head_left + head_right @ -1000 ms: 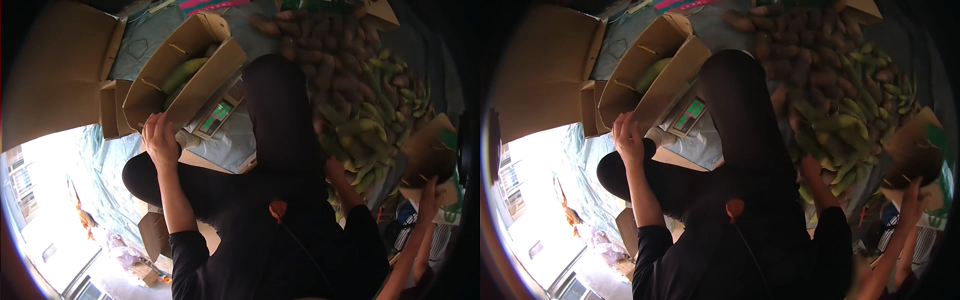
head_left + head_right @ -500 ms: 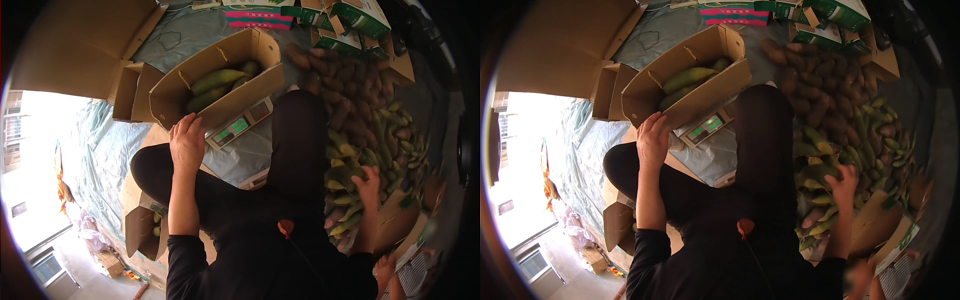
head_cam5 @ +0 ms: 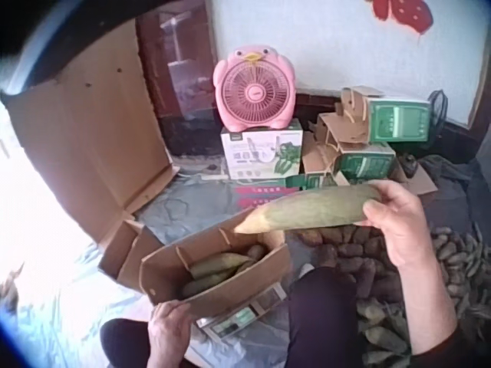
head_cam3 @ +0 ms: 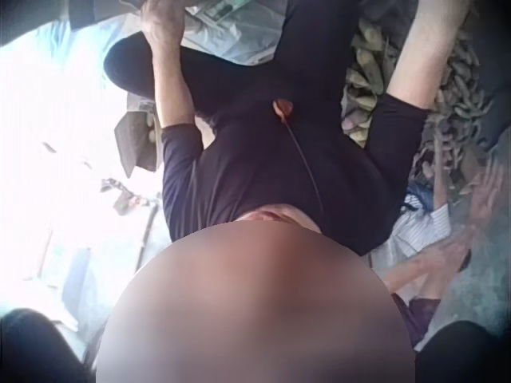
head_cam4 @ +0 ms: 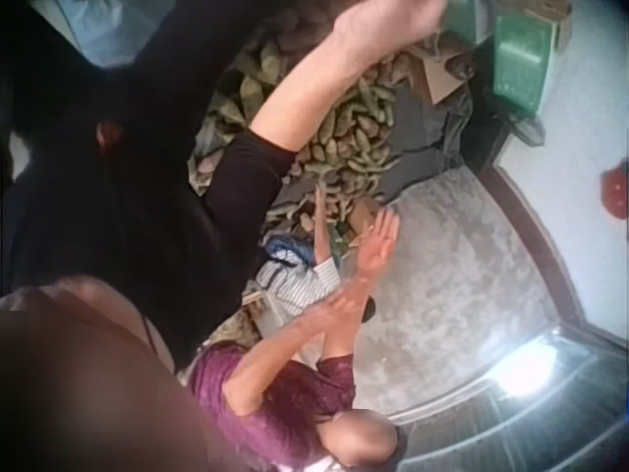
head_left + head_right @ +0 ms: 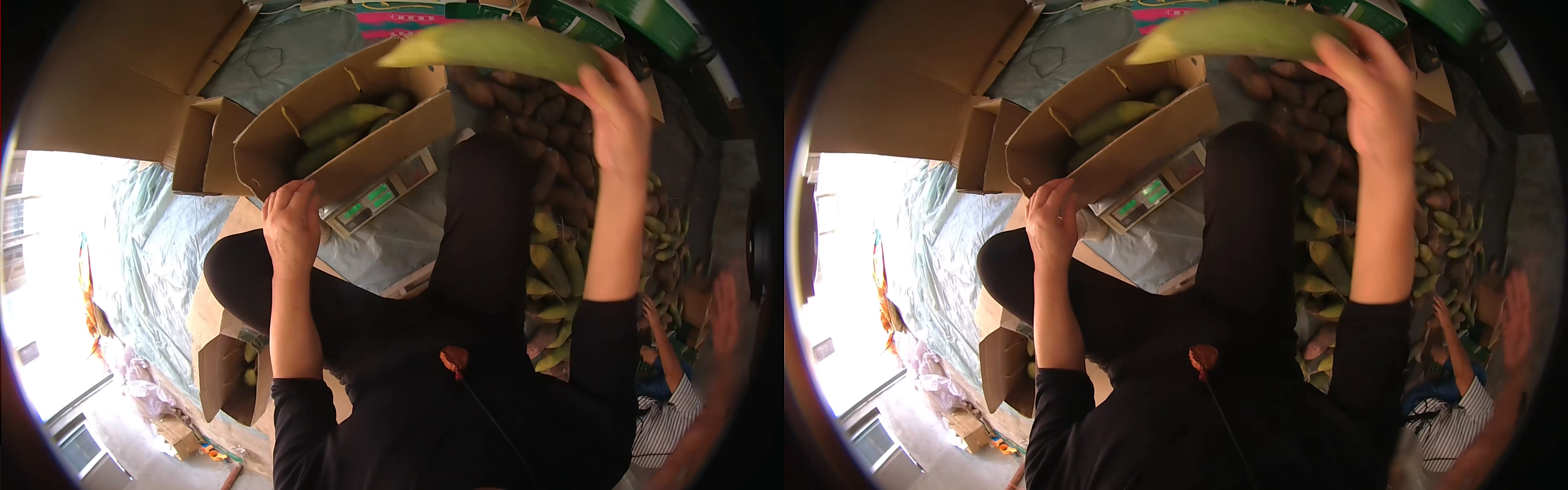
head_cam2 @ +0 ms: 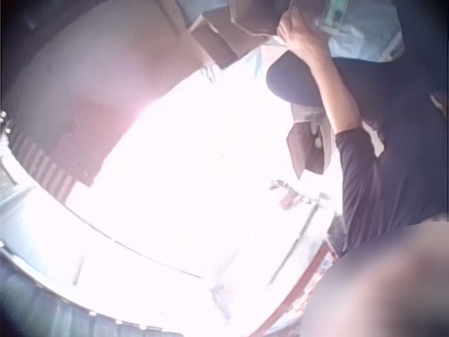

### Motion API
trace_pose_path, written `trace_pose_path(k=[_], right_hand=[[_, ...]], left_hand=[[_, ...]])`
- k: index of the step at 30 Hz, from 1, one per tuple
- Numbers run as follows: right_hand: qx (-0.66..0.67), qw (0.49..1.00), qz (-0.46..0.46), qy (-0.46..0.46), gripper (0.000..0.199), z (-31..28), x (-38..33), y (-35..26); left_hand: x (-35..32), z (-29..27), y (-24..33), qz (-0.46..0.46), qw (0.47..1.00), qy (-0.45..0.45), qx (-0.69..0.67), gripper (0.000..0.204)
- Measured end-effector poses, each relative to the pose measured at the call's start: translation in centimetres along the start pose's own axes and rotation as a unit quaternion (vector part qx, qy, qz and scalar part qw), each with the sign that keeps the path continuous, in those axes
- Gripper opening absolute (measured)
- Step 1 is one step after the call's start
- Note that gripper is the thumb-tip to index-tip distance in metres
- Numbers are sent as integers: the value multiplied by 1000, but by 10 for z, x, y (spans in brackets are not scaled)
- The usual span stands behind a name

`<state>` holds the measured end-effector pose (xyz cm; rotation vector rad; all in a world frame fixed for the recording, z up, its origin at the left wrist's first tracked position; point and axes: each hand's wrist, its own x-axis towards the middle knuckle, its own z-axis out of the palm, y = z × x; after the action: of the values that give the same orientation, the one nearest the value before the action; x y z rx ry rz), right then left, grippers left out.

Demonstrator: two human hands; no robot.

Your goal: Pack produce into boxes and weigh them on a digital scale.

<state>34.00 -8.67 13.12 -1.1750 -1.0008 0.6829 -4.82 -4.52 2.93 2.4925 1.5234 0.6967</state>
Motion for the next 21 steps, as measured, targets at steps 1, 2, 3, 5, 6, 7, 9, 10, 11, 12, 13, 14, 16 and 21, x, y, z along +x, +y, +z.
trace_pose_path(k=[1, 2, 3, 5, 6, 7, 9, 10, 11, 12, 13, 14, 16, 21], right_hand=[[13, 999, 15, -31, 38, 21, 10, 5], [31, 996, 72, -44, 33, 45, 19, 13], [50, 989, 130, -57, 28, 63, 26, 22], [-106, 990, 70, -60, 31, 68, 37, 43], [-106, 990, 74, -59, 31, 64, 38, 50], [-103, 989, 78, -67, 30, 56, 38, 55], [-97, 988, 87, -83, 28, 36, 33, 63], [-140, 984, 97, -57, 17, 24, 29, 63], [-286, 953, 72, -68, 37, 7, 22, 64], [-317, 944, 73, -60, 35, -23, 17, 77], [-320, 942, 91, -36, 36, -38, 6, 84], [-343, 930, 128, -20, 35, -59, -6, 91], [-378, 910, 168, 33, 31, -107, -37, 123], [-428, 874, 229, 16, 26, -193, -168, 220]], left_hand=[[3, 1, 2, 4, 1000, -7, -5, 22], [4, 0, 1, 10, 1000, 5, -2, 22], [4, -1, 0, 16, 1000, 15, -1, 22], [3, 0, 0, 14, 1000, 13, -7, 21], [3, -1, 0, -8, 1000, 19, -4, 21], [3, -1, 0, -30, 999, 26, -1, 20], [3, 1, -1, -35, 999, 21, -1, 20], [2, 1, -4, -33, 999, 25, -8, 20], [1, 2, -5, -31, 999, 30, -15, 19], [2, 3, -4, -29, 999, 26, -17, 19], [0, 0, -4, -37, 999, 28, -19, 19], [-1, 1, -3, -43, 998, 30, -24, 19], [0, 0, -2, -40, 999, 30, -20, 19], [3, 1, 1, -43, 998, 30, -25, 18]])
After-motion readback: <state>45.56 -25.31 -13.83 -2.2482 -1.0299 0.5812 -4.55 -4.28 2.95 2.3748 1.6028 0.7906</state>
